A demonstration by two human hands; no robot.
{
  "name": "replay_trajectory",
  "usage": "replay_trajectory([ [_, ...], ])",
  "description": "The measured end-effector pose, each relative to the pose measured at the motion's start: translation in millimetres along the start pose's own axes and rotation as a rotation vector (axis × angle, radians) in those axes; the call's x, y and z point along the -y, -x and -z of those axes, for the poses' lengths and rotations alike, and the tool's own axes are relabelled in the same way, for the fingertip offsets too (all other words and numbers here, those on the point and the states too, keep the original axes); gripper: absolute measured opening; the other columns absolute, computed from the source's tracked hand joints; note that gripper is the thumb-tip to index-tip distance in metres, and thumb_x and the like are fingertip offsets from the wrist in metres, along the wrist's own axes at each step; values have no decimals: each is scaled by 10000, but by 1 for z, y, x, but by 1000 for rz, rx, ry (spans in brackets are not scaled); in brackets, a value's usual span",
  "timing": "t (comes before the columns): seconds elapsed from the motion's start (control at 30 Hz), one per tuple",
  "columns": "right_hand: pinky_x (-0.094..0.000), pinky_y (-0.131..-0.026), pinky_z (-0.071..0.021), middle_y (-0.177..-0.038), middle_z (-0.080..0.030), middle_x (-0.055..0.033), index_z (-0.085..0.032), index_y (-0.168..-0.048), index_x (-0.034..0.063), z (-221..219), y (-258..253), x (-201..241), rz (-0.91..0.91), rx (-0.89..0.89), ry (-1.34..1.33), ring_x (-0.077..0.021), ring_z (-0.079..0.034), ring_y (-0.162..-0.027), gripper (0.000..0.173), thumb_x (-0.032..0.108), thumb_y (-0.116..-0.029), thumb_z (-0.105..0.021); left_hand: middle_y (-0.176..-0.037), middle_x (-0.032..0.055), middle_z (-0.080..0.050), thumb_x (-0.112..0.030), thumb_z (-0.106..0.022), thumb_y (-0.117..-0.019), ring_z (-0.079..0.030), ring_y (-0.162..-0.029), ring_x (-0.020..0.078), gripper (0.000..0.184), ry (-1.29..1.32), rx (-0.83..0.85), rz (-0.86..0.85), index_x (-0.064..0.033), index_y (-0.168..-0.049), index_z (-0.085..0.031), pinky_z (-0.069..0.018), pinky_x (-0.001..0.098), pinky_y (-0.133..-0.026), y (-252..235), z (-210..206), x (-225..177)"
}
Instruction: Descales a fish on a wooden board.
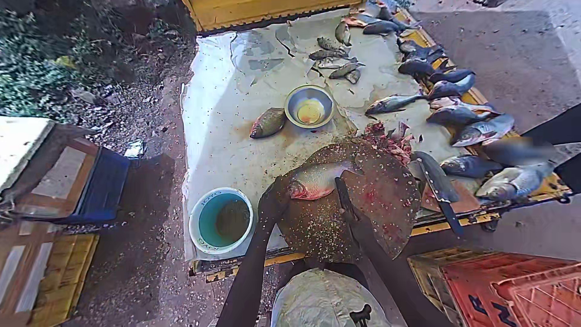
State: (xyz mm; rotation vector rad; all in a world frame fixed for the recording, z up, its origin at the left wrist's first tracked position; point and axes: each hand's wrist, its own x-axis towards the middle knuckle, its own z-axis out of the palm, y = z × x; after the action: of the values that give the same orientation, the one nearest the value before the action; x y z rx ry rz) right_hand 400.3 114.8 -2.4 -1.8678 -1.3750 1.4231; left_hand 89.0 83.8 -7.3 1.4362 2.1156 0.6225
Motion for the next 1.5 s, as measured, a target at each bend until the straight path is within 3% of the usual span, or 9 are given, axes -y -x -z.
replay_trajectory([
  [0.1, -590, -968, -527, -1263, -700, -137, -483, -1550, 283, 0, -78, 47, 167, 101, 461, -308, -683, -1120, 736, 569, -913, -715, -1711, 145, -193, -634, -736, -827, -229, -1572, 283, 1161, -120, 64, -164, -139, -1668, -106, -217, 496, -1270, -24, -88, 7],
  [0.2, -672, -902, -512, -1164, -714, -197, -579, -1460, 219, -32, -143, 63, 143, -46, 348, -393, -684, -1048, 633, 525, -926, -729, -1648, 163, -352, -505, -801, -793, -338, -1529, 292, 1080, -183, -166, -159, -78, -1628, -265, -261, 473, -1259, -38, -121, 10],
  [0.3, -602, -788, -556, -986, -712, -198, -379, -1584, 229, -74, -70, 51, 54, 8, 451, -380, -700, -871, 723, 507, -974, -649, -1642, 183, -353, -494, -773, -817, -324, -1536, 291, 1049, -230, -195, -123, -19, -1610, -274, -191, 478, -1281, -31, -129, 18],
  [0.43, -550, -863, -558, -1068, -707, -123, -439, -1531, 263, -28, -47, 66, 121, 388, 651, -290, -697, -948, 633, 543, -989, -607, -1667, 170, -307, -475, -702, -867, -285, -1554, 269, 996, -219, -201, -131, -18, -1621, -238, -173, 463, -1289, -36, -128, 18],
  [0.57, -687, -770, -530, -1061, -702, -229, -545, -1436, 177, -43, -152, 90, 201, 170, 639, -432, -689, -935, 579, 522, -981, -640, -1685, 140, -279, -518, -719, -833, -260, -1564, 237, 1056, -237, -231, -118, -40, -1631, -219, -161, 466, -1289, -34, -140, 22],
  [0.77, -599, -841, -557, -1076, -713, -151, -345, -1582, 275, -44, -16, 100, 8, 403, 961, -359, -705, -986, 728, 619, -976, -554, -1711, 156, -192, -364, -661, -914, -189, -1586, 245, 937, -166, -198, -133, -15, -1636, -176, -137, 455, -1295, -27, -139, 20],
  [0.97, -674, -800, -542, -1089, -704, -205, -552, -1389, 142, -96, -143, 132, 206, 279, 929, -413, -694, -1001, 615, 576, -959, -622, -1712, 171, -170, -538, -768, -801, -221, -1577, 258, 1178, -116, -269, -78, -27, -1644, -122, -216, 428, -1280, -32, -137, 21],
  [1.17, -626, -827, -542, -1088, -716, -185, -391, -1555, 265, -33, -13, 133, 44, 379, 1257, -401, -702, -1013, 709, 621, -966, -563, -1727, 185, 54, -528, -801, -786, -146, -1593, 293, 1231, -188, -196, -67, -36, -1650, -75, -209, 430, -1278, -33, -141, 22],
  [1.5, -654, -741, -551, -1040, -728, -177, -510, -1463, 230, -107, -88, 131, 292, 394, 1186, -408, -711, -944, 670, 618, -931, -631, -1722, 203, 64, -445, -770, -851, -139, -1595, 289, 1177, -158, -175, -25, -44, -1653, -8, -254, 417, -1269, -14, -135, 20],
])
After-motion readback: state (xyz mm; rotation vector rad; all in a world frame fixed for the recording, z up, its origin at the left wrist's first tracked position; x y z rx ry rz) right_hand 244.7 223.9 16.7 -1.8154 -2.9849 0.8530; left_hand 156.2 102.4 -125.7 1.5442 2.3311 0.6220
